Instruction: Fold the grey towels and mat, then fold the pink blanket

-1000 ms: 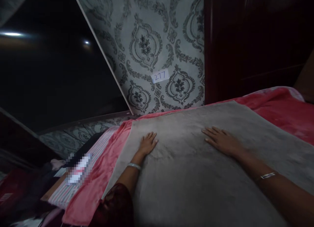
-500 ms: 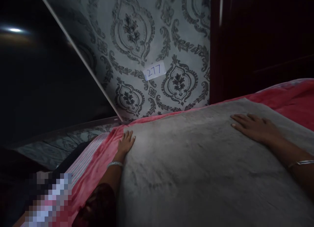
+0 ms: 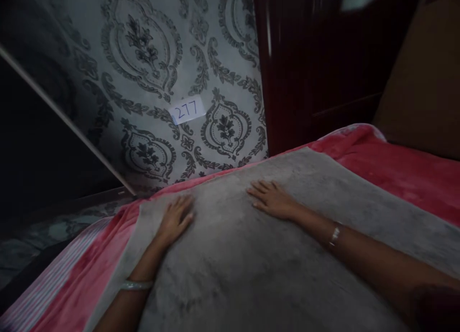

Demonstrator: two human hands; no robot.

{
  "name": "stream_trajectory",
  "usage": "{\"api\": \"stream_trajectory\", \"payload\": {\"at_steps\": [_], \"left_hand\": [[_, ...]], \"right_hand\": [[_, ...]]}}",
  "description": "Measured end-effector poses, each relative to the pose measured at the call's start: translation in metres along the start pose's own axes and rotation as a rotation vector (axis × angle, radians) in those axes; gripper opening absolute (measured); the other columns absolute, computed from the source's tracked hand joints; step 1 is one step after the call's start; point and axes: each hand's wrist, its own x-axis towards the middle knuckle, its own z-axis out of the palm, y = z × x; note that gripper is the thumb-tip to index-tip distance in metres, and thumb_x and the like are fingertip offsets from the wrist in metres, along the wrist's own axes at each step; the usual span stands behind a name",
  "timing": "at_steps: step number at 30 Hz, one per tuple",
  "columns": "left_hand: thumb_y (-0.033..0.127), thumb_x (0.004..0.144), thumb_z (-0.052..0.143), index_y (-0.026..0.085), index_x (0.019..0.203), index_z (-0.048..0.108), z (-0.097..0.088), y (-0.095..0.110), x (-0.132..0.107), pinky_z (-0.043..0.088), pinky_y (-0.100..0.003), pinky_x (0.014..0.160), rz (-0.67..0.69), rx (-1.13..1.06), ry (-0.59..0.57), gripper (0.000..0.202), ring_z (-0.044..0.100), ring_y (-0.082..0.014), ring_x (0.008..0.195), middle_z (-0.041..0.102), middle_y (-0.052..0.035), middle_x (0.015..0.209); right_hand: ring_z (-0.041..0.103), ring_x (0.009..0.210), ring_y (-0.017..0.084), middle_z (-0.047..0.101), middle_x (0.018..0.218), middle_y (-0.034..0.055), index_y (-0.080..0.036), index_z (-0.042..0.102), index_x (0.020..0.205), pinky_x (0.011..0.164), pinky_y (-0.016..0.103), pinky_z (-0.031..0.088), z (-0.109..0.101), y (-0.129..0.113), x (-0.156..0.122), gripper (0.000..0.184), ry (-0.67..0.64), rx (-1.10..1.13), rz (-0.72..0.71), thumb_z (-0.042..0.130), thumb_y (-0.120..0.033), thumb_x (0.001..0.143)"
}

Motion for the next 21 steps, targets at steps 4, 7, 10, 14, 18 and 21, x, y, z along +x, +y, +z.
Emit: {"api": "stream_trajectory", "payload": {"at_steps": [4, 7, 10, 14, 18, 21], "left_hand": [[0.041, 0.099, 0.039, 0.032, 0.153, 0.036, 0.011, 0.004, 0.011, 0.016, -0.056, 0.12, -0.029, 0.022, -0.15, 0.055, 0.019, -0.0285, 0.152, 0.029, -0.0028, 0.163], [0.04, 0.1, 0.033, 0.03, 0.154, 0.035, 0.011, -0.029, 0.013, 0.015, -0.06, 0.119, -0.223, 0.085, -0.157, 0.054, 0.017, -0.0306, 0.152, 0.028, -0.0035, 0.163], [0.044, 0.1, 0.032, 0.032, 0.153, 0.036, 0.009, -0.058, 0.013, 0.019, -0.064, 0.116, -0.348, 0.137, -0.107, 0.055, 0.018, -0.0342, 0.151, 0.029, -0.0038, 0.163], [0.05, 0.097, 0.032, 0.029, 0.15, 0.042, 0.01, -0.067, 0.012, 0.03, -0.068, 0.108, -0.532, 0.183, 0.009, 0.058, 0.028, -0.0421, 0.146, 0.034, -0.0096, 0.16], [0.047, 0.095, 0.035, 0.018, 0.144, 0.048, 0.01, -0.061, 0.005, 0.04, -0.062, 0.101, -0.631, 0.195, 0.141, 0.058, 0.043, -0.042, 0.135, 0.044, -0.0223, 0.151], [0.043, 0.094, 0.04, 0.011, 0.137, 0.053, 0.002, -0.062, 0.003, 0.044, -0.056, 0.097, -0.599, 0.165, 0.167, 0.055, 0.053, -0.0399, 0.125, 0.054, -0.0278, 0.136]], "right_hand": [[0.024, 0.148, 0.033, 0.03, 0.16, 0.0018, -0.037, 0.036, 0.153, 0.117, 0.064, 0.017, -0.005, 0.039, 0.022, 0.062, 0.013, -0.054, 0.06, 0.028, -0.061, 0.096], [0.025, 0.148, 0.032, 0.031, 0.16, 0.0024, -0.034, 0.037, 0.153, 0.117, 0.062, 0.018, -0.016, 0.087, 0.026, 0.062, 0.023, -0.127, 0.259, 0.026, -0.058, 0.097], [0.025, 0.147, 0.032, 0.031, 0.16, 0.006, -0.028, 0.038, 0.153, 0.118, 0.06, 0.019, -0.023, 0.113, 0.024, 0.064, 0.062, -0.149, 0.418, 0.022, -0.056, 0.098], [0.025, 0.146, 0.035, 0.033, 0.159, 0.0105, -0.022, 0.042, 0.151, 0.116, 0.062, 0.018, -0.024, 0.118, 0.022, 0.065, 0.137, -0.164, 0.564, 0.02, -0.054, 0.099], [0.024, 0.147, 0.037, 0.032, 0.159, 0.0115, -0.023, 0.041, 0.152, 0.116, 0.063, 0.018, -0.021, 0.12, 0.025, 0.068, 0.159, -0.178, 0.638, 0.02, -0.058, 0.097], [0.025, 0.147, 0.037, 0.03, 0.16, 0.0124, -0.023, 0.038, 0.154, 0.115, 0.065, 0.02, -0.024, 0.116, 0.026, 0.069, 0.102, -0.14, 0.661, 0.018, -0.057, 0.097]]}}
